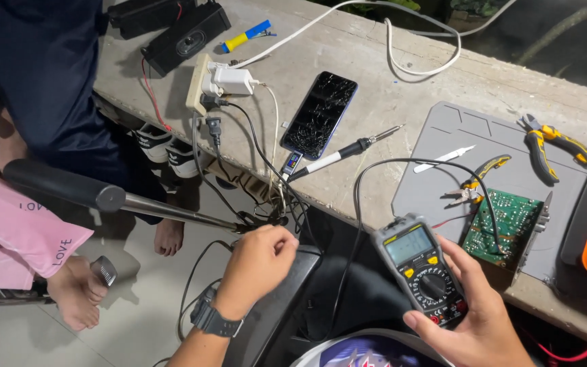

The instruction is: The person uses a digital multimeter to measure electrical values on a circuit board and a power adapter. They hold the multimeter probes against the components and adjust the dial on the device to change measurement modes.

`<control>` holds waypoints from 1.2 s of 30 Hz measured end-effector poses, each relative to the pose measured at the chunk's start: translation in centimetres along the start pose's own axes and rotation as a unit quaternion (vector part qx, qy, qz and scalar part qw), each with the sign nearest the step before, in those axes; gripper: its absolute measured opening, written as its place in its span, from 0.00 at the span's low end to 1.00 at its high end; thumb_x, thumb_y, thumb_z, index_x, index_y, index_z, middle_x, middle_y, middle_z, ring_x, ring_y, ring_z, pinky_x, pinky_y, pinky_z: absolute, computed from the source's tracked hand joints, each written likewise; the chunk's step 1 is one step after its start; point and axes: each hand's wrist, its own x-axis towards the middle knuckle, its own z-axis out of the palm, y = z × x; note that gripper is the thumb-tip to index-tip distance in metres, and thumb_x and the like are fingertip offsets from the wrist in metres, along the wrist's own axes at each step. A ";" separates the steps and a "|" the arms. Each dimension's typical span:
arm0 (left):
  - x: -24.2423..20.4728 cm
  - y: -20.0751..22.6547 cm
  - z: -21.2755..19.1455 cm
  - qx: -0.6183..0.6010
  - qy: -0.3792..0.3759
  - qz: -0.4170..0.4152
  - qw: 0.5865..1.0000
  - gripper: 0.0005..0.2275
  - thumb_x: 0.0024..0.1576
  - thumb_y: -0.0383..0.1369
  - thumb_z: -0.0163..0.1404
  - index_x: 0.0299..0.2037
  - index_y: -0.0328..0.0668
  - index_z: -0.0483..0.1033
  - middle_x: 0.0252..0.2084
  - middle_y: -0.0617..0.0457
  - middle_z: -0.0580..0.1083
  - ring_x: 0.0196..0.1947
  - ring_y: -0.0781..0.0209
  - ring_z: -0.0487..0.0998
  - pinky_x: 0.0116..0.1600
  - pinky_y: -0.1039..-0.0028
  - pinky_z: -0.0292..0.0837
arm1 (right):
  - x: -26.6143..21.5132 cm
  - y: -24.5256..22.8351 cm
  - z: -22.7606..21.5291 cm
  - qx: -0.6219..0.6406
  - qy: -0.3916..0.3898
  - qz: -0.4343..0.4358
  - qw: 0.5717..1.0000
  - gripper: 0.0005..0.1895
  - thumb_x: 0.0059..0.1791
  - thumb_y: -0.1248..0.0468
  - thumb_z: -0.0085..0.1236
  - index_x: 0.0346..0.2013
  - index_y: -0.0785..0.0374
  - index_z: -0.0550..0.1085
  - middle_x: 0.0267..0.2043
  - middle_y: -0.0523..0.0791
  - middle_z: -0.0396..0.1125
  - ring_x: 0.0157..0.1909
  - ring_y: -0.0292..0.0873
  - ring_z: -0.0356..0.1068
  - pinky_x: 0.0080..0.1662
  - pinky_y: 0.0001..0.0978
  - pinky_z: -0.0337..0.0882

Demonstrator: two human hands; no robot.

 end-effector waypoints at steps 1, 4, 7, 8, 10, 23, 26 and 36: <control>-0.5 0.9 0.1 0.000 -0.002 0.001 1.000 0.09 0.65 0.36 0.56 0.33 0.47 0.86 0.32 0.57 0.80 0.30 0.59 0.79 0.39 0.64 0.74 | -0.1 0.4 -0.6 -0.001 0.001 0.002 1.000 0.61 0.36 0.70 0.81 0.83 0.63 0.62 0.81 0.52 0.72 0.81 0.41 0.70 0.74 0.34 0.68; -1.7 3.2 0.9 -0.013 -0.082 -0.031 0.996 0.10 0.65 0.37 0.55 0.31 0.50 0.85 0.35 0.61 0.82 0.32 0.62 0.80 0.43 0.67 0.75 | -0.7 1.6 -2.2 -0.039 -0.079 -0.020 0.996 0.63 0.36 0.70 0.86 0.83 0.59 0.64 0.86 0.47 0.67 0.82 0.39 0.67 0.80 0.35 0.59; -1.7 4.2 2.7 -0.053 -0.085 -0.015 0.995 0.08 0.64 0.38 0.56 0.38 0.53 0.89 0.37 0.63 0.85 0.35 0.64 0.83 0.45 0.70 0.78 | -1.8 2.6 -3.1 -0.056 -0.052 0.063 0.995 0.64 0.34 0.69 0.87 0.83 0.53 0.65 0.73 0.43 0.79 0.73 0.33 0.75 0.69 0.27 0.73; -1.6 4.4 3.5 -0.067 -0.073 -0.009 0.995 0.09 0.64 0.41 0.57 0.45 0.51 0.89 0.39 0.62 0.87 0.37 0.64 0.86 0.47 0.70 0.81 | -2.0 2.7 -3.4 -0.058 -0.047 0.048 0.996 0.64 0.34 0.69 0.88 0.82 0.57 0.66 0.74 0.43 0.79 0.72 0.33 0.77 0.71 0.28 0.71; -1.3 5.2 5.0 -0.083 -0.068 0.002 0.994 0.13 0.64 0.43 0.58 0.52 0.50 0.89 0.41 0.60 0.89 0.39 0.63 0.88 0.50 0.69 0.83 | -2.4 1.9 -4.0 -0.064 -0.034 0.036 0.997 0.63 0.33 0.70 0.88 0.80 0.60 0.66 0.74 0.43 0.79 0.70 0.34 0.78 0.72 0.28 0.69; -2.0 8.1 4.6 -0.297 0.004 0.053 0.953 0.15 0.66 0.37 0.58 0.60 0.46 0.88 0.22 0.58 0.78 0.26 0.69 0.83 0.43 0.75 0.81 | -5.3 -2.6 -10.7 -0.118 0.052 -0.042 0.991 0.50 0.33 0.68 0.85 0.70 0.65 0.75 0.69 0.50 0.80 0.69 0.42 0.82 0.70 0.34 0.78; -2.7 8.0 4.0 -0.365 0.005 0.047 0.930 0.13 0.64 0.32 0.60 0.56 0.40 0.90 0.32 0.51 0.85 0.32 0.66 0.86 0.43 0.76 0.84 | -6.0 -2.9 -13.9 -0.074 0.106 -0.020 0.991 0.48 0.32 0.73 0.80 0.68 0.71 0.74 0.72 0.54 0.75 0.77 0.46 0.76 0.78 0.38 0.73; -1.3 6.7 3.5 -0.346 -0.042 -0.092 0.933 0.17 0.64 0.29 0.56 0.62 0.37 0.88 0.30 0.48 0.77 0.26 0.57 0.80 0.35 0.67 0.81 | -3.5 -2.8 -17.7 0.147 0.305 -0.067 0.939 0.45 0.45 0.60 0.61 0.78 0.68 0.63 0.65 0.64 0.73 0.59 0.58 0.80 0.56 0.48 0.84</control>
